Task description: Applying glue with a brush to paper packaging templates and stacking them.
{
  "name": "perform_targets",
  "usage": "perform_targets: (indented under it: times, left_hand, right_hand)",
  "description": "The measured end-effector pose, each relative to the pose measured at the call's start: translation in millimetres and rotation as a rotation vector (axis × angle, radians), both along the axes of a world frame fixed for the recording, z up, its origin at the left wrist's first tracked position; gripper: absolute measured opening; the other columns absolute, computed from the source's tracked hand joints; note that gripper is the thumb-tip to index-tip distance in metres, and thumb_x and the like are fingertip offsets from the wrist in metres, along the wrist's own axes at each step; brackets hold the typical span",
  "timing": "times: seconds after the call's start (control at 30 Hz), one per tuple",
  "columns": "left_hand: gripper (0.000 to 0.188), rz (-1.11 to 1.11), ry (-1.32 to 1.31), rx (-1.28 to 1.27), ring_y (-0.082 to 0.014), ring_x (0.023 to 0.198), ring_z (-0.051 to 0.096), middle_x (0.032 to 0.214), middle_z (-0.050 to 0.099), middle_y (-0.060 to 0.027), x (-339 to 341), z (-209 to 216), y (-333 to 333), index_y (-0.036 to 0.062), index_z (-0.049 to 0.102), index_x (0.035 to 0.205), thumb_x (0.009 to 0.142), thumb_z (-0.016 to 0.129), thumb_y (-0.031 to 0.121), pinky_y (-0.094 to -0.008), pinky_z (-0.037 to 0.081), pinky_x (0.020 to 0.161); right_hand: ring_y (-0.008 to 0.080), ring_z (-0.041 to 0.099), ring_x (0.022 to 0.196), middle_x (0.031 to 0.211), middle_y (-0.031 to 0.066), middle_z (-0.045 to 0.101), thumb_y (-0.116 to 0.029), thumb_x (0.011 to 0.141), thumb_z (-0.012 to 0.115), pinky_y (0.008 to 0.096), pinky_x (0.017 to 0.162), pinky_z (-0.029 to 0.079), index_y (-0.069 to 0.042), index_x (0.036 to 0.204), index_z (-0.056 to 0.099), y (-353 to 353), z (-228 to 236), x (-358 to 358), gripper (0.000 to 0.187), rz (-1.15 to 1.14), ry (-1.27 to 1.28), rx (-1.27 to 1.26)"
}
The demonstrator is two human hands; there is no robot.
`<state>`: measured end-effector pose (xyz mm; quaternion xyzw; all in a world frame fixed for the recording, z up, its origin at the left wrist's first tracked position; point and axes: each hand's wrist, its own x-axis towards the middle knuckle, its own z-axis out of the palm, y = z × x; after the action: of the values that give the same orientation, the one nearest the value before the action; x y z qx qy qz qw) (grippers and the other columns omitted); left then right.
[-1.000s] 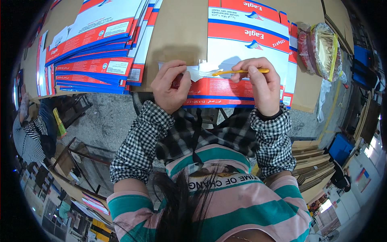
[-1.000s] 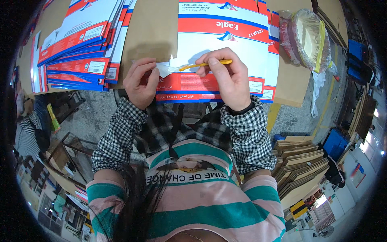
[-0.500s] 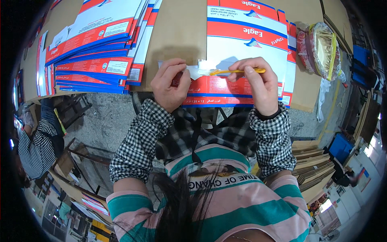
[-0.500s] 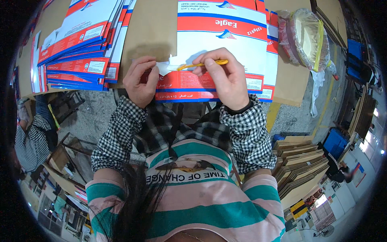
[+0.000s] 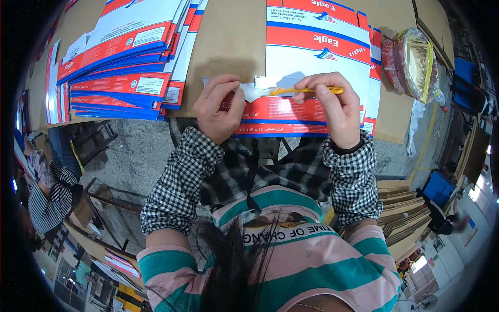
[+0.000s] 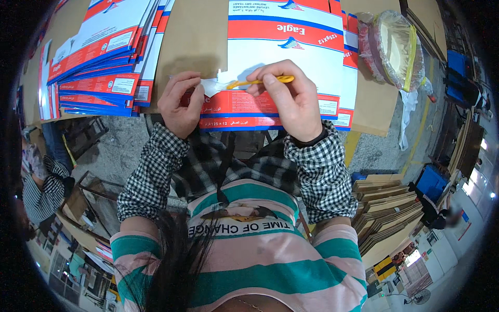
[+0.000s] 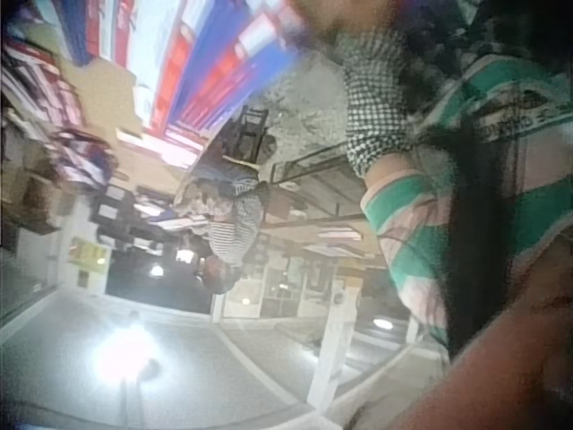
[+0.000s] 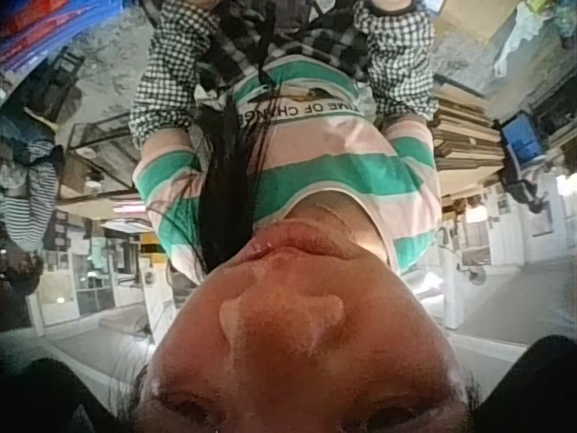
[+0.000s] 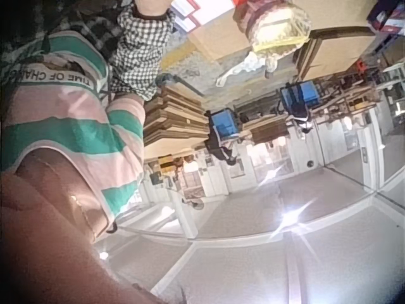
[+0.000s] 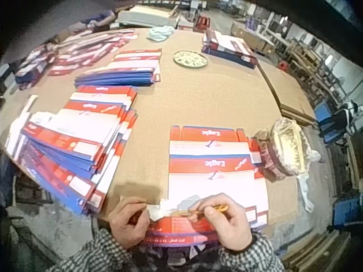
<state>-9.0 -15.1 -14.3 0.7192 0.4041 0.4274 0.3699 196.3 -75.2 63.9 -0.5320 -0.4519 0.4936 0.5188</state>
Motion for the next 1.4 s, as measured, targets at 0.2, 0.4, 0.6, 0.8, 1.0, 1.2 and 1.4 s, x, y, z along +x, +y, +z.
perform_targets:
  times: [0.2, 0.4, 0.6, 0.8, 1.0, 1.2, 1.4]
  left_hand:
    - [0.012, -0.003, -0.011, -0.003, -0.0182, 0.082, 0.061, 0.097, 0.061, -0.013, -0.1, 1.3, -0.2, -0.0028, 0.06, 0.089, 0.078, 0.061, 0.001, -0.0257, 0.05, 0.069]
    - [0.012, -0.006, -0.009, 0.008, -0.0187, 0.082, 0.061, 0.098, 0.061, -0.0134, -0.3, 1.6, -0.2, -0.0031, 0.06, 0.089, 0.078, 0.061, 0.0, -0.0261, 0.05, 0.069]
    - [0.012, -0.009, -0.023, -0.011, -0.0183, 0.083, 0.061, 0.099, 0.06, -0.0133, -0.6, 0.2, -0.8, -0.0033, 0.06, 0.089, 0.078, 0.061, 0.0, -0.0256, 0.049, 0.069]
    - [0.012, -0.01, -0.019, -0.001, -0.0183, 0.083, 0.061, 0.099, 0.06, -0.0132, -1.5, 1.2, -0.7, -0.0033, 0.06, 0.09, 0.078, 0.061, 0.0, -0.0254, 0.049, 0.069]
    - [0.012, -0.012, -0.02, 0.005, -0.0192, 0.083, 0.061, 0.098, 0.061, -0.0134, -0.9, 2.6, 0.3, -0.0031, 0.06, 0.089, 0.077, 0.061, 0.0, -0.026, 0.049, 0.07]
    - [0.012, -0.002, -0.003, 0.019, -0.0199, 0.083, 0.061, 0.097, 0.061, -0.0134, -3.1, 1.1, 0.5, -0.0029, 0.06, 0.089, 0.077, 0.061, 0.001, -0.0265, 0.049, 0.069]
    - [0.012, -0.002, -0.002, 0.016, -0.0202, 0.083, 0.061, 0.097, 0.061, -0.0133, -2.9, 2.2, 0.6, -0.0025, 0.06, 0.089, 0.077, 0.061, 0.001, -0.0266, 0.05, 0.069]
  right_hand:
    - [0.0173, 0.061, 0.082, 0.095, 0.0153, 0.06, -0.008, 0.092, 0.043, 0.0291, 0.077, 0.051, 0.003, 0.095, 0.05, 1.8, 1.8, 2.5, 0.014, -0.064, 0.029, 0.047]
    - [0.0177, 0.062, 0.079, 0.094, 0.0158, 0.061, -0.01, 0.093, 0.042, 0.0289, 0.072, 0.052, 0.003, 0.096, 0.05, 3.2, -5.0, 4.0, 0.016, -0.086, 0.018, -0.01]
    - [0.017, 0.062, 0.075, 0.093, 0.0153, 0.061, -0.013, 0.094, 0.042, 0.0279, 0.07, 0.052, 0.002, 0.094, 0.049, 8.4, -7.8, -2.8, 0.017, -0.093, 0.013, -0.057]
    - [0.016, 0.061, 0.074, 0.092, 0.0156, 0.061, -0.012, 0.094, 0.042, 0.027, 0.069, 0.051, 0.002, 0.094, 0.049, 8.8, -6.5, -0.9, 0.015, -0.114, 0.031, -0.02]
    - [0.0187, 0.061, 0.075, 0.094, 0.0173, 0.061, -0.009, 0.093, 0.04, 0.0297, 0.07, 0.051, 0.002, 0.096, 0.049, 1.3, -0.3, 13.2, 0.014, -0.11, 0.057, 0.002]
    - [0.0227, 0.06, 0.089, 0.108, 0.0207, 0.056, -0.01, 0.093, 0.038, 0.0325, 0.08, 0.049, 0.002, 0.106, 0.047, 12.9, 15.1, 15.4, 0.02, -0.011, 0.042, -0.024]
    - [0.0216, 0.06, 0.091, 0.109, 0.0199, 0.056, -0.011, 0.094, 0.038, 0.0311, 0.082, 0.048, 0.001, 0.105, 0.047, 16.9, 7.3, 16.0, 0.019, 0.088, -0.028, -0.067]
